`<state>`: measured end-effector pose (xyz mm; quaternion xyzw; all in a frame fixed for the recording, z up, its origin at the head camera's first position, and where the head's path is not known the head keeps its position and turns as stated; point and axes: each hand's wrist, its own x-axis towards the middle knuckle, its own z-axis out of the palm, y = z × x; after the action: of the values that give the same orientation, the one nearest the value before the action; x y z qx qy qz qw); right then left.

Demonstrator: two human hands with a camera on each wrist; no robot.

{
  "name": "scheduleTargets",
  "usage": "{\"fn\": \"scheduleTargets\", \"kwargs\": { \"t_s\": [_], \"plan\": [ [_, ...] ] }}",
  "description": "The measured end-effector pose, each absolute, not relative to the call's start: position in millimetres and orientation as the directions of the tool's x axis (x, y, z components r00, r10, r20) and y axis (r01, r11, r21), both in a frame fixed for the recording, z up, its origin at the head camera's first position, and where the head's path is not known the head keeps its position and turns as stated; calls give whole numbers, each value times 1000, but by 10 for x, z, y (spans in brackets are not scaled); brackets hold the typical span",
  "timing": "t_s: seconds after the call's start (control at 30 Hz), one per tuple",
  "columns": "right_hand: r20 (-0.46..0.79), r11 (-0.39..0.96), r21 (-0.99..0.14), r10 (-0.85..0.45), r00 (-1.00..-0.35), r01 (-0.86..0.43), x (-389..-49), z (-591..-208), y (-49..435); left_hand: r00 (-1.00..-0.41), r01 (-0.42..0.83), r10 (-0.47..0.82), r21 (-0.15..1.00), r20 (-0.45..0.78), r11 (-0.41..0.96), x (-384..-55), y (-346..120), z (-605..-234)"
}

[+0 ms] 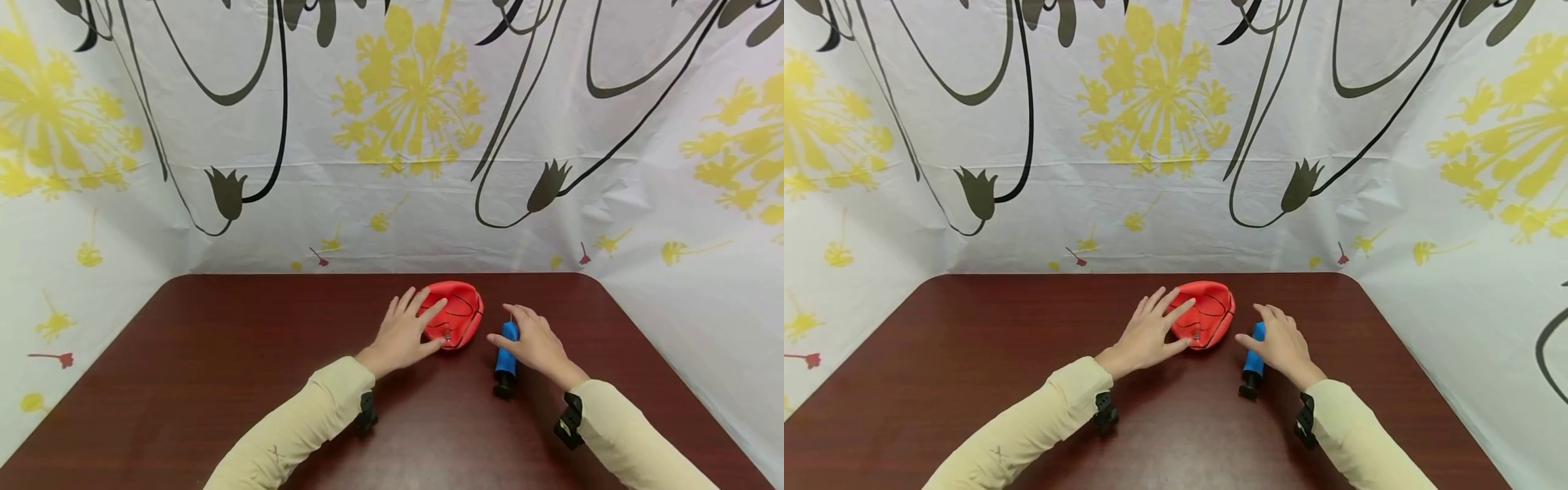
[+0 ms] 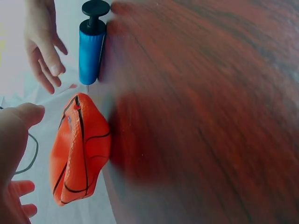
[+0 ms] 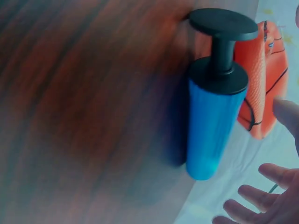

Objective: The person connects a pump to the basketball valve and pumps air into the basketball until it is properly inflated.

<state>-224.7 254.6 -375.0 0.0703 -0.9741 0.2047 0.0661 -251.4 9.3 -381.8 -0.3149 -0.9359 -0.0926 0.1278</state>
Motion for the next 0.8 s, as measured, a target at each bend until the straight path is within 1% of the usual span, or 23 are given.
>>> {"fn": "scheduleTargets", "kwargs": {
  "t_s": [0.1, 0.2, 0.33, 0.43, 0.63, 0.8],
  "plan": [
    [146, 895, -415, -112, -983, -163, -2253, -3788, 2592, -759, 632, 585, 107, 286, 767, -2520, 117, -3841],
    [150, 880, -440, -125, -981, -180, -2261, -3829, 2637, -734, 667, 617, 127, 286, 734, -2545, 148, -3864],
    [146, 855, -482, -136, -980, -190, -2272, -3869, 2686, -695, 715, 655, 189, 297, 674, -2578, 196, -3892],
    [133, 846, -501, -132, -982, -182, -2282, -3888, 2703, -681, 731, 670, 226, 294, 644, -2580, 230, -3905],
    [84, 849, -511, -103, -991, -131, -2326, -3940, 2732, -665, 746, 694, 214, 275, 630, -2595, 294, -3932],
    [42, 847, -525, -81, -996, -91, -2359, -3978, 2755, -668, 744, 702, 188, 248, 641, -2630, 326, -3964]
  ]
}}
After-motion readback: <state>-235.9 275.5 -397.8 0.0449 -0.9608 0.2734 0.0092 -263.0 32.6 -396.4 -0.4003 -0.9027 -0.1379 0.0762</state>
